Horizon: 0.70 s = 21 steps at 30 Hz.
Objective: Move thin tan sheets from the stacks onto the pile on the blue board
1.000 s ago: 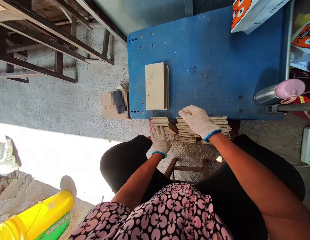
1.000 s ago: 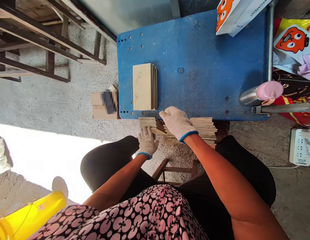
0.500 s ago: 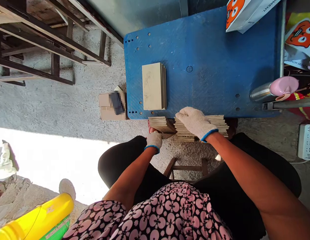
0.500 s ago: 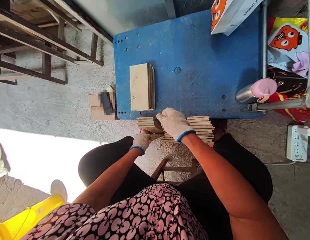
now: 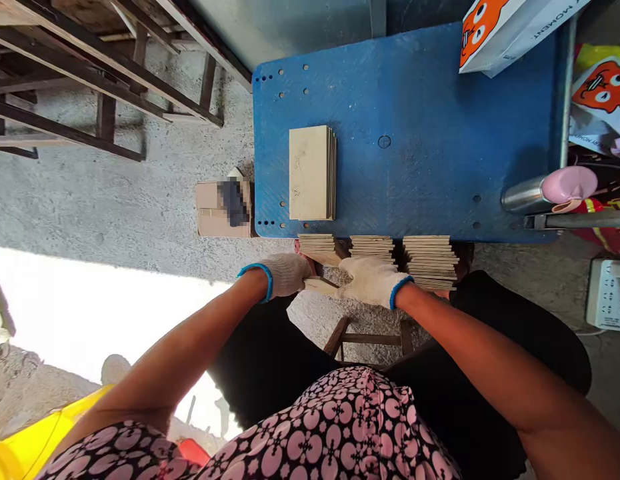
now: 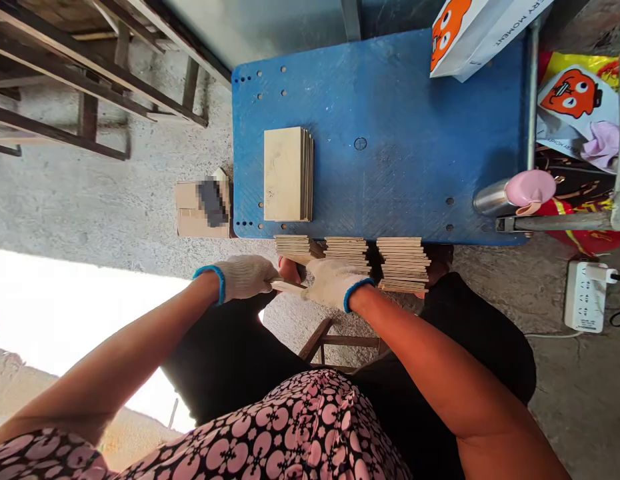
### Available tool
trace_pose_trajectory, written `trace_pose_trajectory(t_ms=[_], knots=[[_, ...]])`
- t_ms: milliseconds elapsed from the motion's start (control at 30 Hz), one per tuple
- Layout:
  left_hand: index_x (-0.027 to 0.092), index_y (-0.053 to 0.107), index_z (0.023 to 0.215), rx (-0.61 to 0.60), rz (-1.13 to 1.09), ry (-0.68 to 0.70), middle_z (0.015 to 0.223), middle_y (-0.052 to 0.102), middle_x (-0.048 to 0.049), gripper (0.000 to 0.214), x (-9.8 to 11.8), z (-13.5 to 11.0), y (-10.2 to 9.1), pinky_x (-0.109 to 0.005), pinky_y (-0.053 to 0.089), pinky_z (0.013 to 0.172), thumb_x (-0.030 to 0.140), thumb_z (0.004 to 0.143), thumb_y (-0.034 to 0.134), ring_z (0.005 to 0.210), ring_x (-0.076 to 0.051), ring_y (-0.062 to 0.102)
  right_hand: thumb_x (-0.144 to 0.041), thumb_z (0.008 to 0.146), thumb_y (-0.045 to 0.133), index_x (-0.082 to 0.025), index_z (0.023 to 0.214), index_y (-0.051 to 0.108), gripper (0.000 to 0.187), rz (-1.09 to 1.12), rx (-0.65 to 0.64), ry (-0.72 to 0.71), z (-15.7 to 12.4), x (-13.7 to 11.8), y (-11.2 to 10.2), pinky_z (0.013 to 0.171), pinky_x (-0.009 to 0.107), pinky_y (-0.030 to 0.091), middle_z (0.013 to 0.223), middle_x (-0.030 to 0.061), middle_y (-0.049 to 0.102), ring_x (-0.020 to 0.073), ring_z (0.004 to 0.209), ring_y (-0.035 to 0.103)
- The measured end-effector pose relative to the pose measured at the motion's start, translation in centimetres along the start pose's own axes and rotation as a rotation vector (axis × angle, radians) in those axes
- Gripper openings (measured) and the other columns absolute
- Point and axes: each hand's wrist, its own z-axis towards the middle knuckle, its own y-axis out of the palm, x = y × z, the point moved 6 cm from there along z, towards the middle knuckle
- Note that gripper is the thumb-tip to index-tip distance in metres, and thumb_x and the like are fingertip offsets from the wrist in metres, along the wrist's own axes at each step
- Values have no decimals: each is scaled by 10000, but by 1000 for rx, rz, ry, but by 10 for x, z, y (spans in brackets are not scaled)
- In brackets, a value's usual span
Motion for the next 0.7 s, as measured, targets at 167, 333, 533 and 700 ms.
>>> trace_pose_trajectory(t_ms=[167,333,533,700], knots=[[243,721,688,-57,107,73,600,585,-7,140,16,-29,-38,-322,412,696,214,767,609,607,-194,563,-473,914,627,-280,1150,735,323,35,-53,-138,2,-11,15,743,330,444,1136,77,746,273,973,682],[236,736,688,-41,65,111,589,594,-8,105,17,-25,-60,-310,431,738,210,716,639,671,-204,602,-525,980,537,-243,1086,739,363,28,41,-126,4,-10,10,720,336,441,991,90,753,261,871,678],[241,698,1272,394,-198,167,1130,724,-47,562,-19,-2,-82,-334,487,974,298,715,739,1102,-248,670,-387,946,639,-235,1024,741,199,75,185,-84,3,-5,-15,712,321,463,990,90,732,238,840,660],[177,247,1610,1052,-602,84,1499,493,-169,1122,-45,3,-43,-426,447,1131,472,693,822,1374,-313,513,-354,954,594,-219,922,729,193,227,275,27,4,10,-43,728,301,438,945,74,736,215,861,636]])
